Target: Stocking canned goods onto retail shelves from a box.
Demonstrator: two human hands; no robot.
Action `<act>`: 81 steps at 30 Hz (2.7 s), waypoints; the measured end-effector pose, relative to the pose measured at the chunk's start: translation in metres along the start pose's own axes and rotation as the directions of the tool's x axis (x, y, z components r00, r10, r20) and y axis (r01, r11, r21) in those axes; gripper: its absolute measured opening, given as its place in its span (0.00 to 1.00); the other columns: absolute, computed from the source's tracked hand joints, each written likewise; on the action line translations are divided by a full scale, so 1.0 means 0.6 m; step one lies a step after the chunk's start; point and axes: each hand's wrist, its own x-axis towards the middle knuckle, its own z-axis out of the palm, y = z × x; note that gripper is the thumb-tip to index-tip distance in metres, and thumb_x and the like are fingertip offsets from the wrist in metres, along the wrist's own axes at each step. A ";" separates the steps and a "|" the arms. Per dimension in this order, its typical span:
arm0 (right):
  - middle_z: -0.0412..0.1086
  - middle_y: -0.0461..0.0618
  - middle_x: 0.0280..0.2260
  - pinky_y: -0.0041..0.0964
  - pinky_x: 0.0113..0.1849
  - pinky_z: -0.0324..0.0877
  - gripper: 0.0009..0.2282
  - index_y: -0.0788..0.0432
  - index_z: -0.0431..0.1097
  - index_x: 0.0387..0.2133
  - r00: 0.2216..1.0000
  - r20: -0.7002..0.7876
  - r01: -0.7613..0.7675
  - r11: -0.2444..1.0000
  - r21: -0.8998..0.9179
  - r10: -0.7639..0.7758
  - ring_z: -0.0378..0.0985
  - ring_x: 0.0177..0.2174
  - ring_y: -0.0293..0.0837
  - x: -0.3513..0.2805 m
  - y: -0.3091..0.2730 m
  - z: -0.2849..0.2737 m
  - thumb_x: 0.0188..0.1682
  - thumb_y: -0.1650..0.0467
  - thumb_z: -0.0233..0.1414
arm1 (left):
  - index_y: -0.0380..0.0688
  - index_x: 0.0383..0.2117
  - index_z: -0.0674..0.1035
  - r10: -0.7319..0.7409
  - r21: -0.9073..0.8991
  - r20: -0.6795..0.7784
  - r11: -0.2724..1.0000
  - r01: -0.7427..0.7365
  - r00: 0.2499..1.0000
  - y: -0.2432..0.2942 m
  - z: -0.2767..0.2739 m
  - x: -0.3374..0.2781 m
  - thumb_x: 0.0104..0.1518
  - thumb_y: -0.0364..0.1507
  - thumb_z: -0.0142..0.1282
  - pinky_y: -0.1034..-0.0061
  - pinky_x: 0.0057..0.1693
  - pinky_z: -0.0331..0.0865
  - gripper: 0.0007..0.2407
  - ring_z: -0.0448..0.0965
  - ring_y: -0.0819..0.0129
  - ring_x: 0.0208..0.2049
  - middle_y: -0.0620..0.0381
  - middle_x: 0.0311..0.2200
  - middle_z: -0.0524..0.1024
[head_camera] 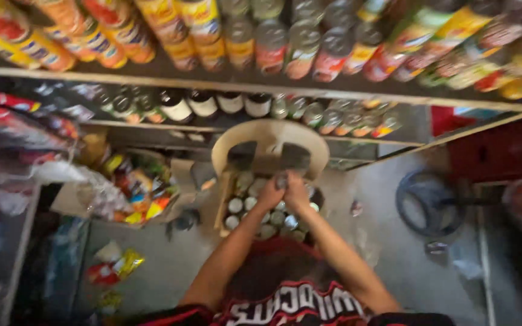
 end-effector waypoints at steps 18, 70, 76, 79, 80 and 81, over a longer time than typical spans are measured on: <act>0.75 0.65 0.41 0.55 0.42 0.73 0.18 0.57 0.71 0.43 0.986 0.142 -0.093 0.994 0.058 0.084 0.76 0.42 0.68 -0.009 0.085 0.125 0.36 0.74 0.61 | 0.37 0.57 0.74 0.032 -0.305 0.134 0.952 0.010 0.991 -0.127 0.005 0.010 0.59 0.31 0.54 0.68 0.58 0.71 0.20 0.78 0.61 0.52 0.47 0.51 0.79; 0.64 0.71 0.49 0.56 0.46 0.71 0.23 0.60 0.64 0.53 0.640 -0.693 0.219 0.943 -0.250 -0.332 0.71 0.46 0.72 0.269 -0.330 -0.612 0.41 0.80 0.52 | 0.31 0.66 0.60 0.808 -0.005 -0.192 0.567 -0.824 0.557 0.795 -0.054 0.138 0.50 0.29 0.62 0.57 0.66 0.63 0.35 0.66 0.40 0.64 0.31 0.62 0.64; 0.67 0.69 0.46 0.56 0.44 0.70 0.20 0.64 0.63 0.49 0.623 -0.714 0.182 0.947 -0.266 -0.320 0.72 0.44 0.69 0.274 -0.321 -0.603 0.41 0.81 0.51 | 0.36 0.66 0.62 0.807 -0.074 -0.209 0.550 -0.832 0.552 0.795 -0.061 0.127 0.50 0.27 0.61 0.63 0.56 0.74 0.33 0.75 0.46 0.57 0.35 0.58 0.70; 0.68 0.67 0.45 0.56 0.43 0.69 0.18 0.64 0.63 0.47 0.626 -0.717 0.153 0.950 -0.271 -0.306 0.72 0.43 0.68 0.279 -0.312 -0.597 0.41 0.81 0.51 | 0.37 0.65 0.64 0.776 -0.124 -0.192 0.588 -0.799 0.601 0.798 -0.069 0.117 0.49 0.27 0.59 0.67 0.46 0.79 0.32 0.79 0.50 0.52 0.37 0.56 0.71; 0.68 0.67 0.45 0.56 0.43 0.69 0.18 0.64 0.63 0.47 0.624 -0.718 0.156 0.949 -0.274 -0.310 0.72 0.43 0.68 0.282 -0.310 -0.597 0.41 0.81 0.51 | 0.37 0.65 0.64 0.778 -0.124 -0.194 0.585 -0.802 0.597 0.795 -0.066 0.123 0.49 0.27 0.59 0.67 0.46 0.79 0.32 0.79 0.50 0.52 0.37 0.56 0.71; 0.68 0.67 0.44 0.56 0.43 0.69 0.17 0.64 0.63 0.46 0.620 -0.720 0.149 0.948 -0.279 -0.310 0.73 0.43 0.68 0.283 -0.308 -0.595 0.41 0.81 0.51 | 0.36 0.65 0.64 0.795 -0.091 -0.222 0.559 -0.824 0.564 0.789 -0.063 0.128 0.49 0.26 0.60 0.67 0.47 0.79 0.32 0.79 0.50 0.51 0.36 0.56 0.71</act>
